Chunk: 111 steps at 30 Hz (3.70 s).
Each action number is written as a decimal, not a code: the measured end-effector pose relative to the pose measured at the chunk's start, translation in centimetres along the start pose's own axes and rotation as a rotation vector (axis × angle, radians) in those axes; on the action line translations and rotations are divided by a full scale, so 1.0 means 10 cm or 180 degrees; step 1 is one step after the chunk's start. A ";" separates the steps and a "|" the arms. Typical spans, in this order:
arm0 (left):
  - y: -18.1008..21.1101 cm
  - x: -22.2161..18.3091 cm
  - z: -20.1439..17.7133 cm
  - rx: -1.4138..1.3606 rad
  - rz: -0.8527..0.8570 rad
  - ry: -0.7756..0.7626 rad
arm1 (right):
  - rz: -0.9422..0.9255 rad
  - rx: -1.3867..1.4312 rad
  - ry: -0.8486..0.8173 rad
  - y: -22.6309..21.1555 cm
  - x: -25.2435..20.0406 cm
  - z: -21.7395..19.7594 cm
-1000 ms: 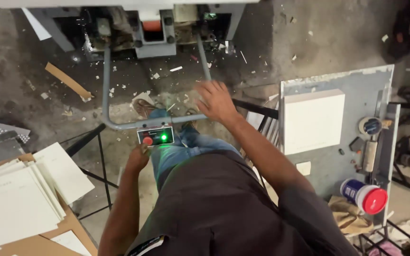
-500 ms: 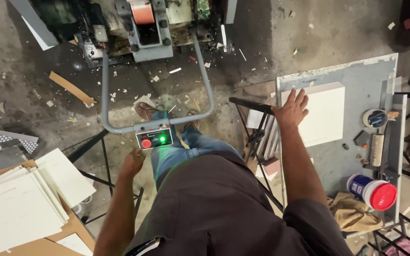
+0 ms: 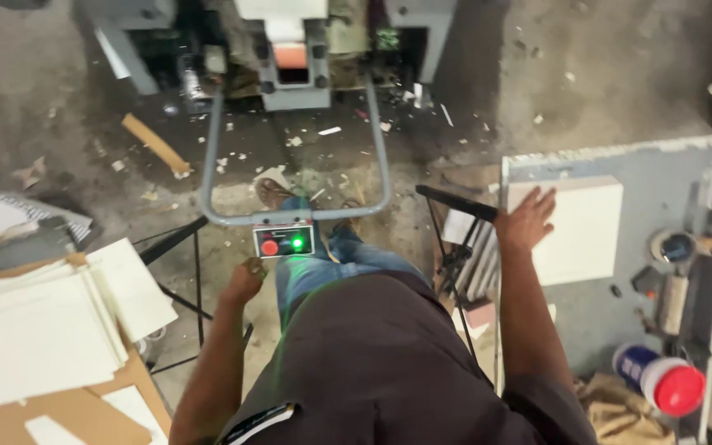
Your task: The person is operating a machine to process and stack paper planners in a manufacturing setting.
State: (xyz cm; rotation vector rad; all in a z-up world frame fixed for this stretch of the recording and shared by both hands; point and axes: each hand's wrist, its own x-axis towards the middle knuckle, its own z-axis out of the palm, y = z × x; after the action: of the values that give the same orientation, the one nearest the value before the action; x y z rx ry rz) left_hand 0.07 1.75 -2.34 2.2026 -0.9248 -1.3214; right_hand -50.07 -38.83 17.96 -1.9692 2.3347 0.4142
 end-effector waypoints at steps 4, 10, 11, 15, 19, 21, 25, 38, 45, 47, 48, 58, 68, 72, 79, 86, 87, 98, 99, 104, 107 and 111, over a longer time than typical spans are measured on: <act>0.07 0.01 0.00 0.0128 0.0097 0.0056 | -0.0282 0.0126 0.0029 0.18 0.07 0.30; 0.60 0.00 -0.10 -0.0074 0.0006 0.0160 | -0.0320 0.0078 0.0098 0.15 0.04 0.21; 0.74 -0.03 -0.16 0.0228 -0.0099 0.0097 | -0.0332 0.0172 0.0118 0.15 0.01 0.18; 1.05 -0.07 -0.22 0.0428 -0.0289 0.0035 | -0.0434 0.0407 0.0175 0.17 -0.01 0.14; 0.57 0.11 0.07 0.0403 0.0164 0.0211 | -0.0420 0.0347 0.0044 0.18 0.04 0.12; 0.65 0.10 0.05 0.0428 0.0312 0.0351 | -0.0386 0.0331 -0.0038 0.20 0.08 0.12; 1.09 0.00 -0.18 0.0056 0.0301 -0.0109 | -0.0496 0.0270 0.0012 0.19 0.06 0.10; 2.88 0.01 -1.16 -0.1080 0.0933 0.0985 | -0.1221 0.3561 -0.0332 -0.49 0.17 -0.35; 2.83 0.45 -1.16 -0.1019 0.0543 0.1153 | -0.0613 0.4254 -0.2834 -2.14 -0.39 -0.80; 2.82 0.46 -1.18 -0.1078 0.0474 0.1106 | -0.0576 0.4281 -0.2988 -2.26 -0.38 -0.76; 2.81 0.45 -1.17 -0.1139 0.0407 0.1047 | -0.0526 0.4305 -0.3135 -2.31 -0.38 -0.74; 2.85 0.45 -1.35 -0.1447 0.0196 0.0704 | 0.0143 0.3944 -0.3225 -2.59 -0.27 -0.95; 2.75 0.54 -1.33 -0.1462 0.0272 0.0738 | -0.0214 0.3969 -0.2970 -2.61 -0.18 -0.56; 2.66 0.60 -1.28 -0.1501 0.0438 0.0794 | -0.0227 0.4257 -0.2668 -2.64 -0.24 -0.56; 2.57 0.62 -1.21 -0.1450 0.0588 0.0891 | 0.0032 0.4681 -0.2742 -2.73 -0.41 -0.63; 2.83 0.18 -1.34 -0.1864 0.0100 0.0856 | -0.0461 0.4470 -0.3092 -2.32 -0.57 -0.35; 2.91 0.06 -1.40 -0.2329 -0.0390 0.0404 | -0.0455 0.4427 -0.3215 -2.25 -0.62 -0.34; 1.73 -0.01 -0.96 -0.2294 0.0456 0.1393 | -0.1266 0.3710 -0.3248 -2.25 -1.22 -0.49; 1.55 -0.02 -0.94 -0.2277 0.0701 0.1642 | -0.1383 0.3639 -0.3185 -2.24 -1.22 -0.49; 0.75 -0.72 -1.56 -0.2967 -0.0287 0.2916 | -0.1677 0.3365 -0.3115 -2.31 -1.00 -0.39; -0.08 -1.16 -1.84 -0.3665 -0.0788 0.3799 | -0.1780 0.3275 -0.3011 -2.34 -0.99 -0.44; -0.29 -1.92 -2.21 -0.4365 -0.1035 0.5084 | -0.1846 0.3084 -0.2910 -2.38 -0.99 -0.47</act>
State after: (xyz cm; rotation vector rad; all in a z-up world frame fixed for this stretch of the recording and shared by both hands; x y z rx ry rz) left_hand 14.19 17.78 17.89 1.3882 0.7706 0.1659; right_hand -24.50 -33.98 20.73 -1.3792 1.0053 0.0544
